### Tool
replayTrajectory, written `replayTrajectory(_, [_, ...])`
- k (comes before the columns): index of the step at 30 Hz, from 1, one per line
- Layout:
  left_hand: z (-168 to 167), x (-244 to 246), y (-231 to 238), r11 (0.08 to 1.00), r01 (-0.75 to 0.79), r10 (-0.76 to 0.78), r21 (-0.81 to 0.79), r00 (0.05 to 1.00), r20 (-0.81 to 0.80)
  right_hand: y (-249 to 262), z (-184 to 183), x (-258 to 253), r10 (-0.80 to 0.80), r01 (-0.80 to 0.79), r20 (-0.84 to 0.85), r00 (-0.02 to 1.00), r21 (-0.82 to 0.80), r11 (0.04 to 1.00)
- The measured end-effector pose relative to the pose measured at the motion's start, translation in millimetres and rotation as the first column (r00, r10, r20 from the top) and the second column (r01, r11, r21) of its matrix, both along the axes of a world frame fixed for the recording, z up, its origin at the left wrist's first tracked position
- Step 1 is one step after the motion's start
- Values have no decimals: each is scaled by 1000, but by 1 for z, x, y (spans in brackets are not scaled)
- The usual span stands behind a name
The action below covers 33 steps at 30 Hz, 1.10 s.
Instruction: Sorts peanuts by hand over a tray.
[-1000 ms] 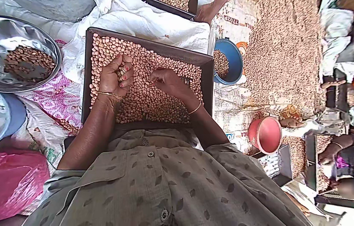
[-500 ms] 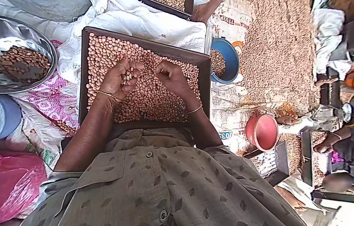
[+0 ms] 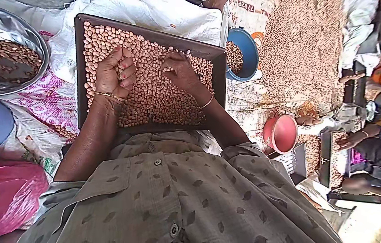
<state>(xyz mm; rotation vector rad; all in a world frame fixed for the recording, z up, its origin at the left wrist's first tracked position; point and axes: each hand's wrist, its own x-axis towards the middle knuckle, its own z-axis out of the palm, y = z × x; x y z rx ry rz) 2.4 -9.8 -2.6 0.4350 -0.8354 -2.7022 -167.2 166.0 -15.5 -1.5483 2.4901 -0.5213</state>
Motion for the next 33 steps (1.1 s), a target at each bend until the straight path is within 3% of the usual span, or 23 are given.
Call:
replayTrajectory(3, [4, 0, 1, 999, 43, -44, 11, 999, 23, 31, 19, -17, -168, 172, -40, 985, 168, 971])
replayTrajectory(5, [5, 0, 2, 998, 55, -56, 14, 998, 30, 53, 32, -15, -195, 182, 53, 979, 195, 964])
replayTrajectory(11, [4, -1, 4, 997, 67, -65, -30, 997, 40, 64, 29, 37, -30, 52, 174, 984, -123, 991])
replayTrajectory(13, [5, -1, 4, 997, 66, -63, -45, 996, 61, 53, 19, 58, 25, -9, 175, 984, -95, 995])
replayTrajectory(15, [6, -1, 5, 996, 70, -65, -58, 994, 92, 45, 7, 73, 36, -38, 82, 996, 25, 999])
replayTrajectory(18, [8, 0, 5, 991, 106, -97, -80, 990, 107, 42, 2, 82, 53, -48, -54, 997, 82, 995])
replayTrajectory(20, [8, -1, 6, 985, 138, -126, -100, 985, 116, 44, 3, 82, 27, -24, -36, 999, 97, 995])
replayTrajectory(23, [7, -1, 6, 945, 265, -227, -194, 954, 198, 45, 11, 75, -44, 51, 112, 993, -65, 997])
replayTrajectory(26, [8, -1, 13, 855, 448, -356, -263, 874, 331, 40, 36, 67, 79, 80, 384, 920, -381, 921])
replayTrajectory(28, [8, -3, 16, 814, 525, -438, -247, 836, 331, 35, 55, 54, 108, 98, 424, 899, -436, 895])
replayTrajectory(31, [5, -4, 19, 853, 491, -441, -180, 860, 257, 37, 50, 16, -42, 137, 265, 963, -353, 926])
replayTrajectory(33, [3, -4, 15, 899, 410, -374, -154, 901, 220, 42, 33, -3, -131, 153, 143, 981, -155, 976])
